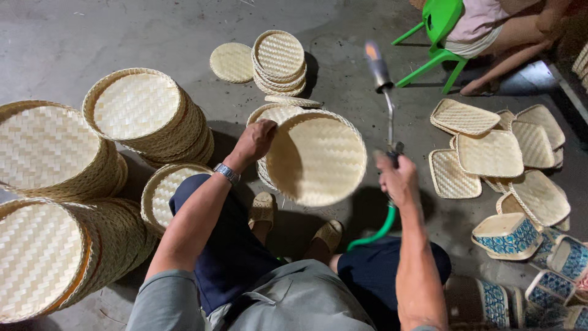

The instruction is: The person uses a handheld blowtorch to apply heat to the interior and exterior surfaces of woven baskets. They pick up each basket from a stack, rotate it to expose different areas to the flame, and then place it back down. The process is repeated for multiple baskets in a workshop setting.

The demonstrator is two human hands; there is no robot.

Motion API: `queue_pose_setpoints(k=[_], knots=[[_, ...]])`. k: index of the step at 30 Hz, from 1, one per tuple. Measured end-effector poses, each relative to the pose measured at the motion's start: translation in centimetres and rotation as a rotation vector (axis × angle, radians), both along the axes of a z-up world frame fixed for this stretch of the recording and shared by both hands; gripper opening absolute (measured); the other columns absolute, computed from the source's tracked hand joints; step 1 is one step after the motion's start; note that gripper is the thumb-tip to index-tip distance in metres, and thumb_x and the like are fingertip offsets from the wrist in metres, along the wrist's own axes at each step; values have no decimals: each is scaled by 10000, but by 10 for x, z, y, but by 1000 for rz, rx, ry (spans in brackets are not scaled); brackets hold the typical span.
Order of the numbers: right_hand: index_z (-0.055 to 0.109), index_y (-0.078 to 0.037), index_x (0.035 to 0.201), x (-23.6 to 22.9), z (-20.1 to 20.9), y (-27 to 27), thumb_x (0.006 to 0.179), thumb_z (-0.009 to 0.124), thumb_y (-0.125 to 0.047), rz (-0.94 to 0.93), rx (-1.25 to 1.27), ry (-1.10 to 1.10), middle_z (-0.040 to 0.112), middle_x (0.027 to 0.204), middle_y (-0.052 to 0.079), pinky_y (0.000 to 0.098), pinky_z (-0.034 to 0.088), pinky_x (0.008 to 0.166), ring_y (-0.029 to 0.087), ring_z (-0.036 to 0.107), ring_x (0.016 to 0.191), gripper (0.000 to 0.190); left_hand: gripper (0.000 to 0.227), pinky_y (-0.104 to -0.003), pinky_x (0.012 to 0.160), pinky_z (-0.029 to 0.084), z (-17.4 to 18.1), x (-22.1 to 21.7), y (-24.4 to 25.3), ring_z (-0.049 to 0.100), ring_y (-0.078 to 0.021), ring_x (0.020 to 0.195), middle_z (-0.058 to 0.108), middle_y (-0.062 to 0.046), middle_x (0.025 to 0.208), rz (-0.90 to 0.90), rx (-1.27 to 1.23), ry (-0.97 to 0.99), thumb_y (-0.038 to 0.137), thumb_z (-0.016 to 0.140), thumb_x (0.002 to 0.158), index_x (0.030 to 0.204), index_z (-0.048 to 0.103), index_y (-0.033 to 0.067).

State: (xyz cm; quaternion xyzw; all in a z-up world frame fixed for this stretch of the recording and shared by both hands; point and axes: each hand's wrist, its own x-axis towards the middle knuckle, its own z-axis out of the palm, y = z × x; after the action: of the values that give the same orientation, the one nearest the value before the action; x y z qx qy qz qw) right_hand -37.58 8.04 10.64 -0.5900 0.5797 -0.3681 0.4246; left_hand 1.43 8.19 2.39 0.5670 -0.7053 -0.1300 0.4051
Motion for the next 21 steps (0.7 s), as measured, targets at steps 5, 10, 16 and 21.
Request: queue_pose_setpoints(k=[5, 10, 16, 21], knots=[[622, 1, 761, -30, 38, 23, 951, 650, -493, 80, 152, 197, 558, 567, 60, 282, 409, 411, 122, 505, 450, 531, 175, -504, 664, 527, 12, 11, 2, 646, -412, 763, 632, -219, 1014, 241, -43, -91, 141, 535, 1042, 1117, 630, 14], [640, 1, 747, -16, 62, 39, 913, 669, -460, 251, 235, 370, 568, 566, 54, 287, 452, 427, 121, 540, 473, 491, 207, -459, 756, 547, 13, 21, -3, 632, -378, 928, 602, -169, 1035, 321, -190, -367, 88, 532, 950, 1137, 603, 34], [656, -16, 791, 11, 77, 47, 907, 656, -437, 280, 189, 388, 606, 633, 38, 309, 459, 423, 118, 552, 496, 437, 156, -438, 756, 552, 10, 21, -2, 630, -361, 904, 597, -181, 1017, 347, -123, -328, 118, 523, 1058, 1142, 590, 5], [678, 0, 873, 22, 64, 52, 931, 635, -438, 217, 147, 445, 641, 654, 47, 316, 484, 437, 125, 590, 498, 444, 156, -494, 762, 516, -1, 22, 1, 635, -418, 911, 637, -197, 993, 389, -107, -58, 170, 577, 1026, 1048, 649, 34]])
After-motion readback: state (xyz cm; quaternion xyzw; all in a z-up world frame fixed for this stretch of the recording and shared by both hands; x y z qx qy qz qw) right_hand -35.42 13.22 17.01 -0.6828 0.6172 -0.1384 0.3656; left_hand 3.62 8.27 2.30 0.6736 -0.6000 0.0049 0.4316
